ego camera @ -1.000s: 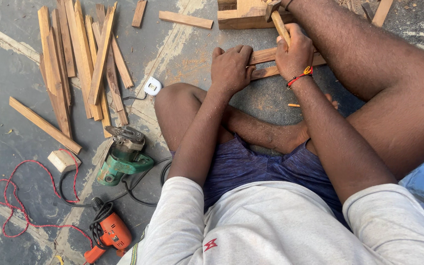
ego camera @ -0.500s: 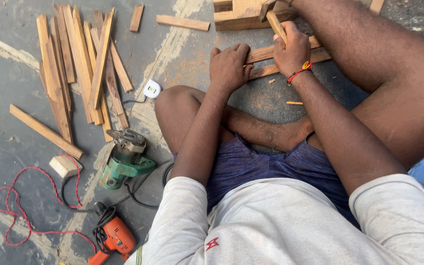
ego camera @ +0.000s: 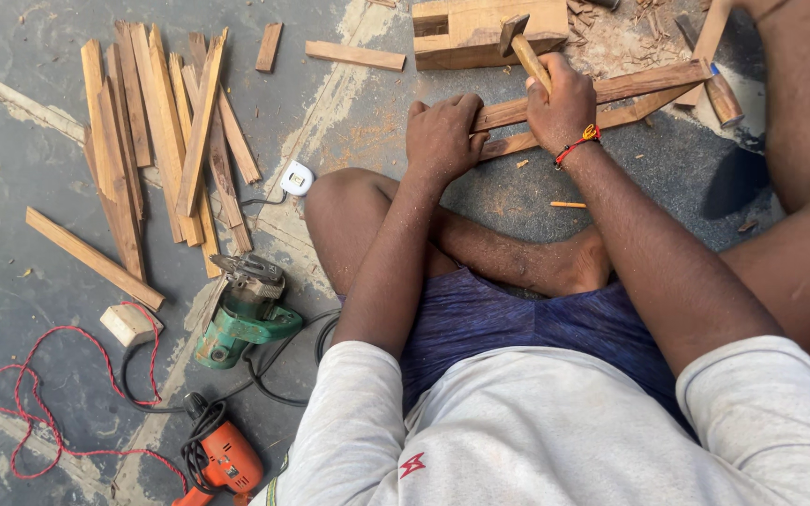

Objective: The person sits on the floor and assembles a rectangular wooden frame by hand. They use a hammer to drive nails into the joints of the wooden pieces, securing them together. The person occasionally lifts and rotates the frame to check alignment and continue nailing.

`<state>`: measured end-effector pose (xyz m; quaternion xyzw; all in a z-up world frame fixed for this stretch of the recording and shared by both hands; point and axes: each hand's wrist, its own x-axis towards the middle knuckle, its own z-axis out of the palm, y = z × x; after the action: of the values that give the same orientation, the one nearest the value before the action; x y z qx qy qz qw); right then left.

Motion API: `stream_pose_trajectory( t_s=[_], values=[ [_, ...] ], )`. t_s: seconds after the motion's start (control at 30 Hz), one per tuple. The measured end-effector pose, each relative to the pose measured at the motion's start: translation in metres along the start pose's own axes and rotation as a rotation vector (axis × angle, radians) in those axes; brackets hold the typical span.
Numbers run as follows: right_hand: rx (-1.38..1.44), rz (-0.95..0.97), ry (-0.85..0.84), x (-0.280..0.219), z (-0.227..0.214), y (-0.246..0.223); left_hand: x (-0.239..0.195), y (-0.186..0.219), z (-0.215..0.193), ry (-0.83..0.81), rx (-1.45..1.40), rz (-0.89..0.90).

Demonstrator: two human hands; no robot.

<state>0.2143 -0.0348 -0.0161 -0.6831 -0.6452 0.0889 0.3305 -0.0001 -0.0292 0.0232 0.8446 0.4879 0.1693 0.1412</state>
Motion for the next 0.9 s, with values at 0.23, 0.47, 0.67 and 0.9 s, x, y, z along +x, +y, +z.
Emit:
stream_pose_trajectory(
  t_s=[0.23, 0.47, 0.67, 0.9],
  values=[
    [0.018, 0.062, -0.05, -0.001, 0.0, -0.003, -0.002, -0.001, 0.002, -0.039, -0.009, -0.023],
    [0.028, -0.054, 0.009, -0.004, -0.008, -0.009, -0.004, -0.007, 0.005, -0.023, -0.027, 0.019],
    [0.083, -0.039, -0.015, -0.007, -0.015, -0.017, -0.008, -0.012, -0.007, 0.059, -0.146, 0.107],
    [0.048, -0.075, -0.01, -0.01, -0.017, -0.018, 0.006, -0.021, 0.009, 0.146, -0.283, -0.115]
  ],
)
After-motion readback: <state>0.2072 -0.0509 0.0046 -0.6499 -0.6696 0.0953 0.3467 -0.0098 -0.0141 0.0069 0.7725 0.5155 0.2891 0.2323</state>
